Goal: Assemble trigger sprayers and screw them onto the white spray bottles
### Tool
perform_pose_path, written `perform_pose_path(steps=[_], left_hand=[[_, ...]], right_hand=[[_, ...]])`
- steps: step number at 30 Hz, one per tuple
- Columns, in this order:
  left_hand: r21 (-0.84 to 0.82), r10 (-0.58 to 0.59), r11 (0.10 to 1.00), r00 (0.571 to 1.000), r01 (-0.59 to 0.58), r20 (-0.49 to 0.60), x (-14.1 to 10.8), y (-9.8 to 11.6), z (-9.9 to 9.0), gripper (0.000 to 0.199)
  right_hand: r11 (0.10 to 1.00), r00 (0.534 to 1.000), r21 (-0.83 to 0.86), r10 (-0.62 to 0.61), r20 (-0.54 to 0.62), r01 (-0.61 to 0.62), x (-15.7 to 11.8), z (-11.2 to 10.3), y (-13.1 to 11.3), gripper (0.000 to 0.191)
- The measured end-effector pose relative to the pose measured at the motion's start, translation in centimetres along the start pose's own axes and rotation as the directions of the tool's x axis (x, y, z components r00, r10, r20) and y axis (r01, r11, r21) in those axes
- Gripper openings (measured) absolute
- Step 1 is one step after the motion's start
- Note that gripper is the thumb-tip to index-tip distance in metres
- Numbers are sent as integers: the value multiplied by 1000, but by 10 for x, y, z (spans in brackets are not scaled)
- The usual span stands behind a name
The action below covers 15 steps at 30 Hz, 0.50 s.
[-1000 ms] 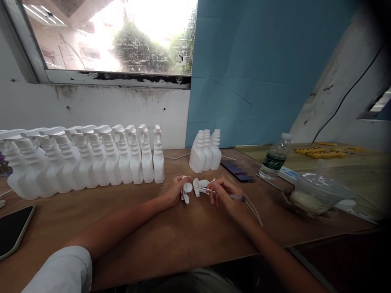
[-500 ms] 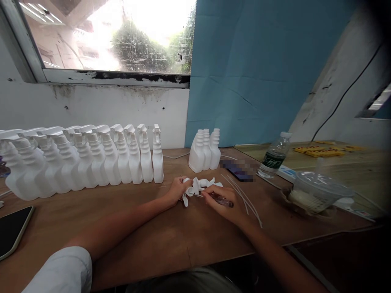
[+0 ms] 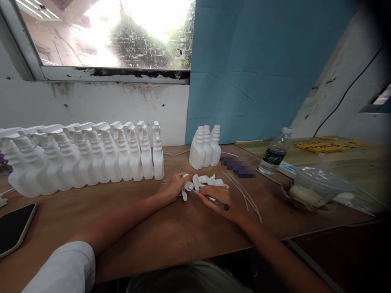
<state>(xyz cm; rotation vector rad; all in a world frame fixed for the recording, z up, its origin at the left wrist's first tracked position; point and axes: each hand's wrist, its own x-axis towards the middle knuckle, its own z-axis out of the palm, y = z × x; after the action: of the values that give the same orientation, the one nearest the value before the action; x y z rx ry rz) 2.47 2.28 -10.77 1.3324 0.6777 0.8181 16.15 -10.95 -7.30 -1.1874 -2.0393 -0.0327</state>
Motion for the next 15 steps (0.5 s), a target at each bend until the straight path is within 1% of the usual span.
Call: perform_pose_path(steps=[7, 15], left_hand=[[-83, -32, 996, 998, 36, 50, 1, 0, -2, 30], [-150, -43, 988, 999, 45, 20, 2, 3, -3, 31]], right_hand=[[999, 999, 26, 33, 2, -33, 4, -3, -10, 22], [1000, 999, -15, -25, 29, 25, 5, 0, -15, 16]])
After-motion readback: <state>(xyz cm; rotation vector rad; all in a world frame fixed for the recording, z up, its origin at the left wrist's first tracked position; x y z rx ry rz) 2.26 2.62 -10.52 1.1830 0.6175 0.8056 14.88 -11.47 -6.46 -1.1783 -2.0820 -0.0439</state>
